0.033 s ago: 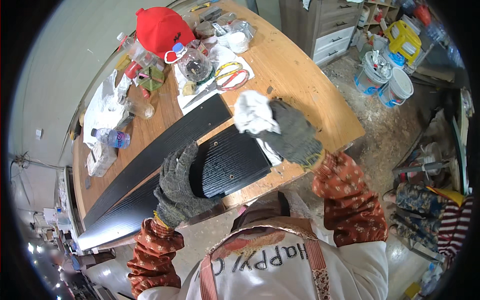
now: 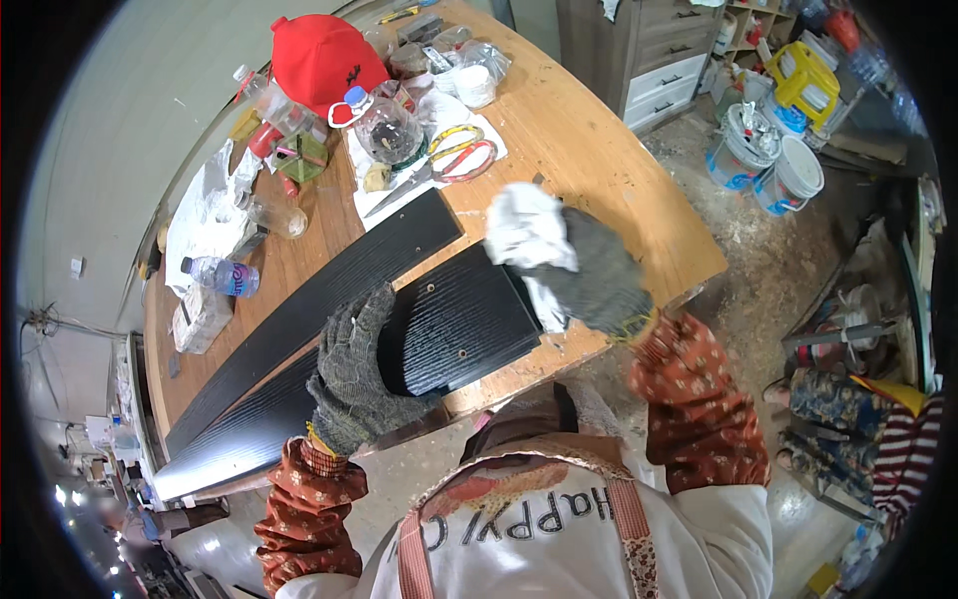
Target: The person rubs black panels with a sponge block, pours liquid from a bottle onto a cloth to wipe down the panels, and scrapes the sponge block with a small tool.
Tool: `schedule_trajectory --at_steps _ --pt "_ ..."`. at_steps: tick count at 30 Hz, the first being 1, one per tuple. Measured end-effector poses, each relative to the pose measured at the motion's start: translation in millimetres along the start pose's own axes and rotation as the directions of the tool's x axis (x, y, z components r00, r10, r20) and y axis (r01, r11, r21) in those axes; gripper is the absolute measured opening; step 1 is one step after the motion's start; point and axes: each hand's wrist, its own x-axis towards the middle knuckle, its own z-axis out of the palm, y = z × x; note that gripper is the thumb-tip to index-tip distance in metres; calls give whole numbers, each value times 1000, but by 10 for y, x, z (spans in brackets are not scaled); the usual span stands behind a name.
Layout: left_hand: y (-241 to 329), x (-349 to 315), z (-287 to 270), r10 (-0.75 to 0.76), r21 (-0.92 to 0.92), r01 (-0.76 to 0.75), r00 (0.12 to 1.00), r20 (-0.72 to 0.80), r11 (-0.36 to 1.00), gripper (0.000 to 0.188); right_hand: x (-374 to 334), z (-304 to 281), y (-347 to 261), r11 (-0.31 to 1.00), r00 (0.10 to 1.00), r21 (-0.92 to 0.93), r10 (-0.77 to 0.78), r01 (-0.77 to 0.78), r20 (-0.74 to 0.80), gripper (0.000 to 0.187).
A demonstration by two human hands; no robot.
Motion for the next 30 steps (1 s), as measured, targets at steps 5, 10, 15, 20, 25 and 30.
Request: schedule_trajectory --at_steps 5,10,15,20,25,30 --pt "20 43 -8 -6 -8 6 1000 -7 1000 100 -103 -214 729 847 886 478 18 232 -463 37" --pt "45 57 -28 -23 -16 23 1000 0 1000 100 -35 -338 26 872 986 470 -74 136 -149 32" --pt "42 21 -65 -38 -64 38 999 1 997 102 321 165 -225 712 723 -368 -677 598 -135 50" --pt "35 41 -34 -20 -78 19 1000 -12 997 100 373 117 -336 780 798 -387 -581 491 -160 49" --pt "23 -40 -23 -74 -92 72 997 -19 993 103 -319 123 -78 856 854 -183 -507 483 -116 38" --pt "58 42 -44 -44 -84 42 999 -18 996 103 -714 45 362 803 942 493 -300 336 -152 24"
